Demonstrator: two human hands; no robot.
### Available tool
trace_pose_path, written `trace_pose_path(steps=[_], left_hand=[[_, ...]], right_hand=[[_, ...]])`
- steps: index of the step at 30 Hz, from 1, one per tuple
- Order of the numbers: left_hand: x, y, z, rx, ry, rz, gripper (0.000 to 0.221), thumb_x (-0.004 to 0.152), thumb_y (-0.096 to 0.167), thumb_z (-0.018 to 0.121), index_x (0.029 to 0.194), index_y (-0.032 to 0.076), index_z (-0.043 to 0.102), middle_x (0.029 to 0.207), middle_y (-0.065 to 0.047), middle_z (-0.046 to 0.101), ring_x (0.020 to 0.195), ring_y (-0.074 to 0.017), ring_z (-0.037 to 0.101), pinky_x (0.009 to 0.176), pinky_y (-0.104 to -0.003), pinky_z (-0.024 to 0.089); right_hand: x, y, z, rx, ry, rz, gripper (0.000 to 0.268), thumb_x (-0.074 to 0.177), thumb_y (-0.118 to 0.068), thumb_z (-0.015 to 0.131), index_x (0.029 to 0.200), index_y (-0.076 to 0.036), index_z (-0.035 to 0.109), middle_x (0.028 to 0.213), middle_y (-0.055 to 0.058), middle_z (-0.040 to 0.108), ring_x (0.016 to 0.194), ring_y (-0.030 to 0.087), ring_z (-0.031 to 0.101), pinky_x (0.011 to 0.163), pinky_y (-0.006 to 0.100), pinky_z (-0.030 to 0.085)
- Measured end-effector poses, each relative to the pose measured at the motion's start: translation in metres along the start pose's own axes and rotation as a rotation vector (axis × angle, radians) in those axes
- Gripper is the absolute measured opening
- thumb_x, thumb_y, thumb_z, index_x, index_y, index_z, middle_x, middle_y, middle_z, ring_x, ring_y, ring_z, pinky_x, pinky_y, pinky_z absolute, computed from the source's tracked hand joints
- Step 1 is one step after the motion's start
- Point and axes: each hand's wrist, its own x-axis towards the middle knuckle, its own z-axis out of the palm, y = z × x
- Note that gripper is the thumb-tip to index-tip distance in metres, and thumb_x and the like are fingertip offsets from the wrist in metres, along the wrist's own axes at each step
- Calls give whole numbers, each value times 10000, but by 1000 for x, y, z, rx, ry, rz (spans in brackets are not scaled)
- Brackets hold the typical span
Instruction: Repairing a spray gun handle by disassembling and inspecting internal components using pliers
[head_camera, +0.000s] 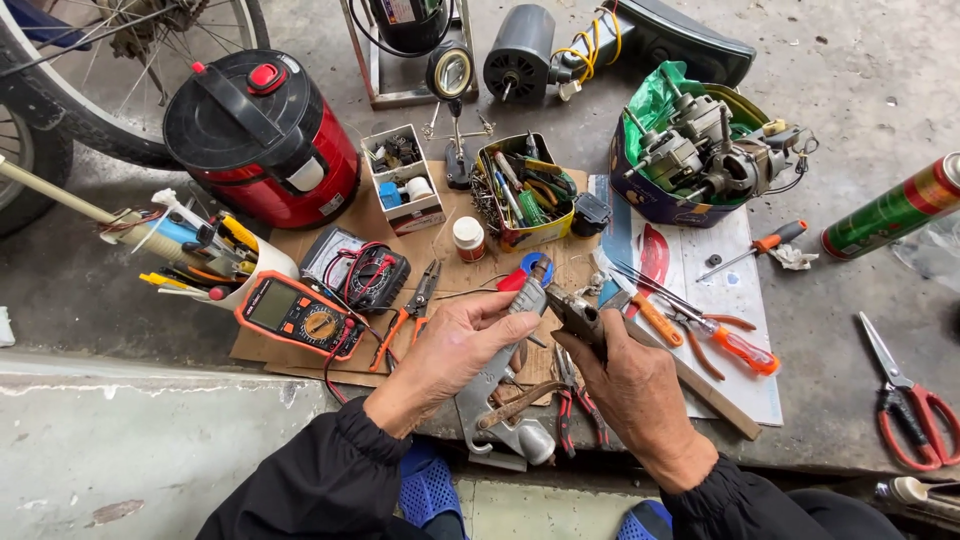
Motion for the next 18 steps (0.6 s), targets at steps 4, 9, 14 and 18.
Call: trace_pose_path(steps=[4, 9, 14, 18], left_hand=[[4, -15, -5, 58, 37, 73, 316, 998, 248, 784, 1230, 47, 859, 832, 19, 699, 657, -94, 609, 610, -275, 554], [-10, 9, -1, -277, -34, -287, 245, 1045, 280, 739, 1177, 76, 714, 741, -96, 650, 452, -154, 523, 395, -280, 508], [-7, 0, -4, -459, -54, -361, 260, 1038, 281, 747, 1208, 86, 721, 723, -94, 650, 421, -156, 531, 371, -274, 498], [-5, -11, -7, -519, -127, -313, 215, 1105, 293, 685, 1116, 83, 729, 724, -89, 723, 559, -118, 638, 550, -243, 524]], right_hand=[[2, -10, -5, 56, -166, 71, 351, 1065, -395, 742, 1144, -136, 518, 706, 65, 683, 569, 407, 480, 486, 466, 434], [-3, -5, 2, 137, -172, 126, 282, 1091, -362, 692, 1114, -136, 527, 717, 105, 664, 544, 417, 474, 487, 480, 403], [-3, -5, 5, 114, -65, 21, 279, 1082, -344, 717, 1165, -128, 561, 735, 57, 659, 527, 313, 474, 472, 431, 442], [-10, 5, 15, 170, 35, -11, 321, 1074, -315, 752, 967, -132, 511, 630, 42, 420, 497, 251, 358, 449, 413, 346]])
